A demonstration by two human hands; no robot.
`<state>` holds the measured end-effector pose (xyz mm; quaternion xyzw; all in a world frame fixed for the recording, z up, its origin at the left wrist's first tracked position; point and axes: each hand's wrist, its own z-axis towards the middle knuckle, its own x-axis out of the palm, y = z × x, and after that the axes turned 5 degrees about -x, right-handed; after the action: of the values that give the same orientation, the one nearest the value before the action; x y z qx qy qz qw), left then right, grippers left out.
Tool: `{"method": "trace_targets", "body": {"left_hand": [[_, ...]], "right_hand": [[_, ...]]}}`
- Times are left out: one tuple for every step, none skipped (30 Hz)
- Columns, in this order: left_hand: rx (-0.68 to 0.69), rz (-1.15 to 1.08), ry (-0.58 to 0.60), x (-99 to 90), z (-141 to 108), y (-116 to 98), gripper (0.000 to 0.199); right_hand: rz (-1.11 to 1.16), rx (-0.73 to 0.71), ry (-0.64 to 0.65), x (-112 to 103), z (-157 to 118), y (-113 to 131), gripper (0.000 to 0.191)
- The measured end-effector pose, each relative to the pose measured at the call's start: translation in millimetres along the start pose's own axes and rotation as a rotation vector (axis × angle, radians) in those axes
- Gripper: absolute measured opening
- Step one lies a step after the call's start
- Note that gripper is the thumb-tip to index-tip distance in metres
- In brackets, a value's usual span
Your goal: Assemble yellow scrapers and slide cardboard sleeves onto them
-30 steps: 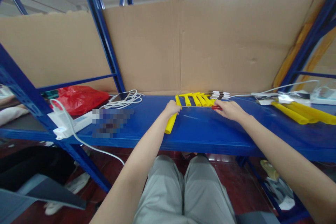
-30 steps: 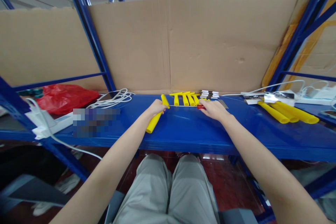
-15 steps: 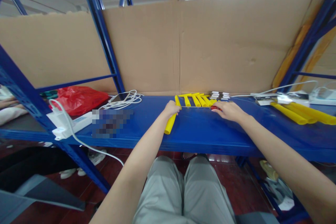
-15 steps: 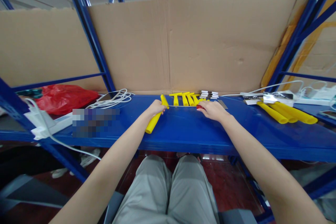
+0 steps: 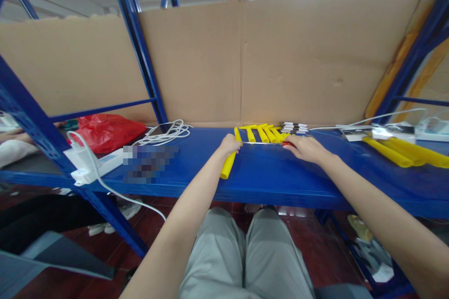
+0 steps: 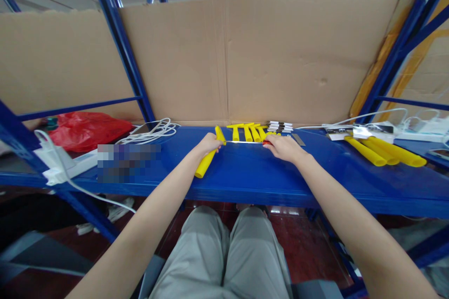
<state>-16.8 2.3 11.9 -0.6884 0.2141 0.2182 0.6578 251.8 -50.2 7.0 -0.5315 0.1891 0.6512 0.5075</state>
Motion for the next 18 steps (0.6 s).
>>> {"method": "trace_targets", "body": {"left_hand": [[0.001,-0.002,-0.002,0.0,0.4,0.1,0.027],[0.003,-0.003,-0.004,0.0,0.9,0.3,0.028],[0.002,-0.002,-0.005,0.1,1.5,0.4,0.028],[0.001,0.002,-0.006,0.4,2.0,0.6,0.028],[0.000,0.005,-0.003,0.7,2.4,0.8,0.027],[-0.002,0.007,0.000,1.0,2.8,0.9,0.026],[-0.002,0.007,0.002,1.3,3.0,0.9,0.026],[-0.001,0.006,0.005,1.6,3.0,0.9,0.025],[0.000,0.006,0.007,1.8,2.9,0.9,0.024],[0.001,0.006,0.008,1.9,2.7,0.8,0.024],[0.001,0.008,0.008,2.0,2.4,0.7,0.024],[0.002,0.012,0.007,2.0,2.1,0.6,0.024],[0.003,0.016,0.005,1.9,1.7,0.5,0.025],[0.004,0.020,0.003,1.8,1.2,0.3,0.026],[0.005,0.022,0.001,1.7,0.8,0.0,0.027],[0.005,0.022,0.000,1.5,0.4,-0.3,0.028],[0.005,0.020,-0.001,1.4,0.1,-0.6,0.029],[0.004,0.020,0.000,1.3,-0.2,-0.9,0.030]], "right_hand": [[-0.003,0.004,-0.001,0.4,0.0,-0.3,0.032],[-0.008,0.008,-0.003,1.1,0.1,-0.8,0.031],[-0.014,0.011,-0.007,1.9,0.1,-1.6,0.030],[-0.021,0.015,-0.010,2.8,0.2,-2.5,0.028],[-0.026,0.020,-0.008,3.6,0.3,-3.3,0.026],[-0.030,0.026,-0.003,4.2,0.3,-4.1,0.024],[-0.032,0.030,0.004,4.5,0.3,-4.5,0.021],[-0.035,0.033,0.011,4.5,0.3,-4.7,0.019],[-0.038,0.032,0.018,4.1,0.1,-4.6,0.018],[-0.042,0.029,0.022,3.6,0.0,-4.2,0.018],[-0.046,0.024,0.024,2.9,-0.2,-3.6,0.019],[-0.050,0.018,0.023,2.3,-0.4,-3.0,0.020],[-0.054,0.012,0.022,1.8,-0.5,-2.5,0.020],[-0.057,0.005,0.019,1.6,-0.6,-2.2,0.021],[-0.060,-0.004,0.014,1.6,-0.7,-2.0,0.021],[-0.064,-0.015,0.009,1.9,-0.7,-2.1,0.022],[-0.068,-0.025,0.005,2.4,-0.8,-2.5,0.022],[-0.073,-0.034,0.002,3.0,-0.8,-2.9,0.023]]}}
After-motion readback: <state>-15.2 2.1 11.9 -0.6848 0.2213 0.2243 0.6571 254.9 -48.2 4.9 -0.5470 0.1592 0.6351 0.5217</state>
